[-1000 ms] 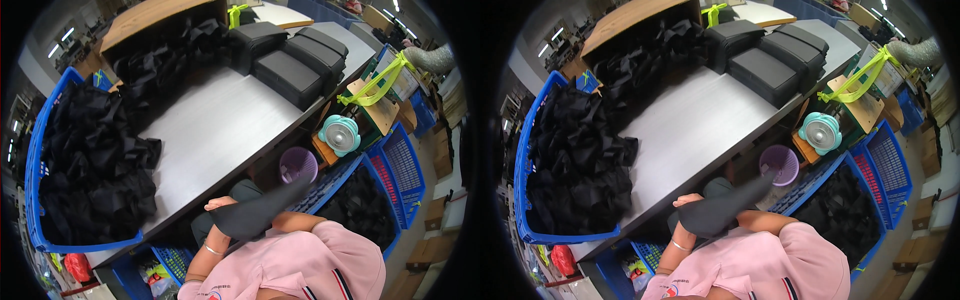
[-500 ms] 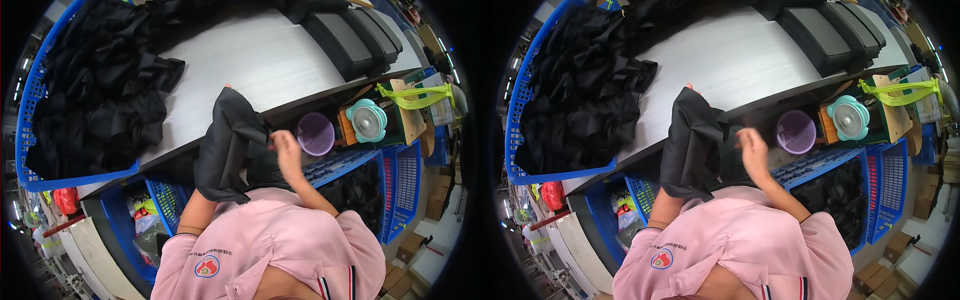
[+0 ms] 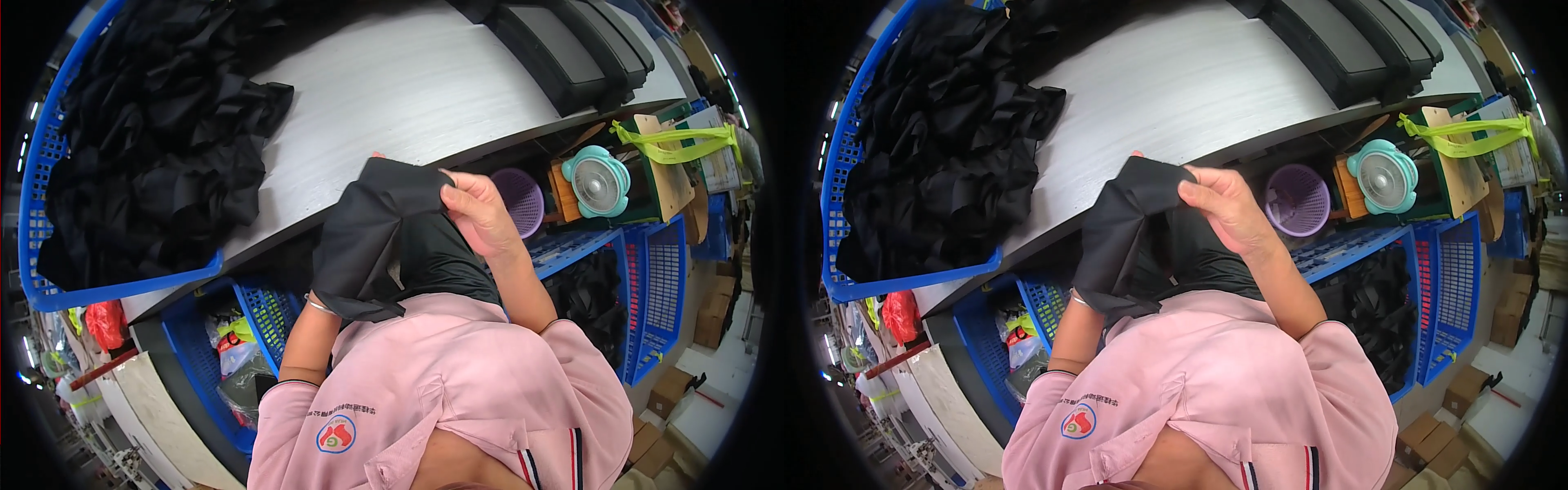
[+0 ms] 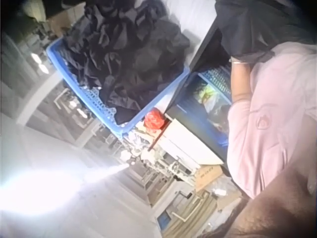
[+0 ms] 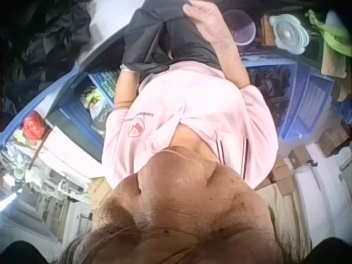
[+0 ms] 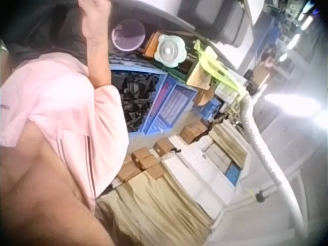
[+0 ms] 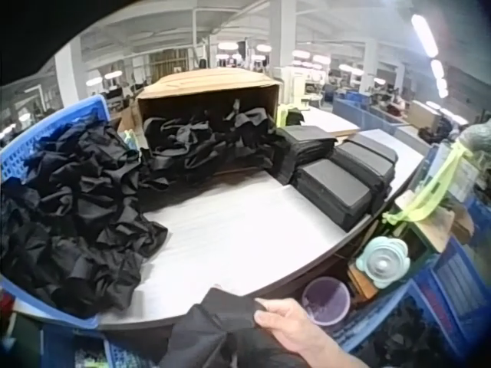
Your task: Manually turning black fabric components right-side out and preparing them for further assembly.
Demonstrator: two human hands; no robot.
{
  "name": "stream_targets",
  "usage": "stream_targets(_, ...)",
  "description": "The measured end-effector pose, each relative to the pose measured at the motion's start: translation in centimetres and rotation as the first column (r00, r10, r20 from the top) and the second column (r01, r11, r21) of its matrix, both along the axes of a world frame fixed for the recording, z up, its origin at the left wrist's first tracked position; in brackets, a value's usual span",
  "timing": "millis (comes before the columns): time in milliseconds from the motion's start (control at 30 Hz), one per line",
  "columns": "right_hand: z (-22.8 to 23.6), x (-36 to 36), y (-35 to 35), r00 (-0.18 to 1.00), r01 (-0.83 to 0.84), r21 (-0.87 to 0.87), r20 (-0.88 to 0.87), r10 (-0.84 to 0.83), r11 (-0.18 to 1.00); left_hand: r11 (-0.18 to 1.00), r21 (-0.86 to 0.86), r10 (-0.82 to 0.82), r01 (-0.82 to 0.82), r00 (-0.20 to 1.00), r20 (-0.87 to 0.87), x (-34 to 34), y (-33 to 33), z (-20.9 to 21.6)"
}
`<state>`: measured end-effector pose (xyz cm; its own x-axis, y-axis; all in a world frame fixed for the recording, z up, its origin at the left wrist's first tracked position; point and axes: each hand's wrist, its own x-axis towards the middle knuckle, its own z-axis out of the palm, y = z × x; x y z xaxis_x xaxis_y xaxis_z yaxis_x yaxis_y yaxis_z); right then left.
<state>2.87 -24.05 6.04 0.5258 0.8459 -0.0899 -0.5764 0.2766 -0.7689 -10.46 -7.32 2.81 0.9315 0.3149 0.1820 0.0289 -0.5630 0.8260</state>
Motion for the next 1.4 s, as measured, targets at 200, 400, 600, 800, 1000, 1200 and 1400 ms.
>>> stream_targets(200,0.8,4.4,2.2,0.956,0.256,-0.214,0.200,-0.214,0.943,0.934,-0.282,-0.144,0.221,0.952,0.269,-2.2,-1.8,-1.8)
stream_targets(400,1.4,2.1,0.4,0.599,0.408,-0.131,0.785,-0.157,0.903,0.809,-0.584,0.034,0.072,0.985,0.169,-5.1,-1.2,-2.0)
stream_targets(600,1.1,1.4,1.3,0.079,0.375,-0.106,0.993,0.082,0.921,0.582,-0.810,0.140,-0.071,0.990,0.014,-4.6,-1.4,-2.1)
stream_targets(800,1.6,4.6,-0.5,0.266,0.031,-0.179,0.950,0.165,0.983,0.277,-0.933,0.224,-0.229,0.960,-0.169,-2.0,3.5,-2.8)
stream_targets(1000,2.8,9.1,3.2,0.243,0.413,-0.183,0.966,0.086,0.892,-0.059,-0.933,0.243,-0.354,0.902,-0.357,1.0,5.5,-3.2)
stream_targets(1200,-2.5,16.3,7.3,0.346,0.629,-0.089,0.922,-0.175,0.772,0.546,-0.833,0.108,-0.091,0.993,-0.037,3.6,2.0,-3.5)
stream_targets(1400,-1.7,8.7,4.5,0.522,0.632,-0.278,0.842,-0.133,0.723,0.776,-0.479,0.532,-0.410,0.833,0.149,0.9,4.7,-1.3)
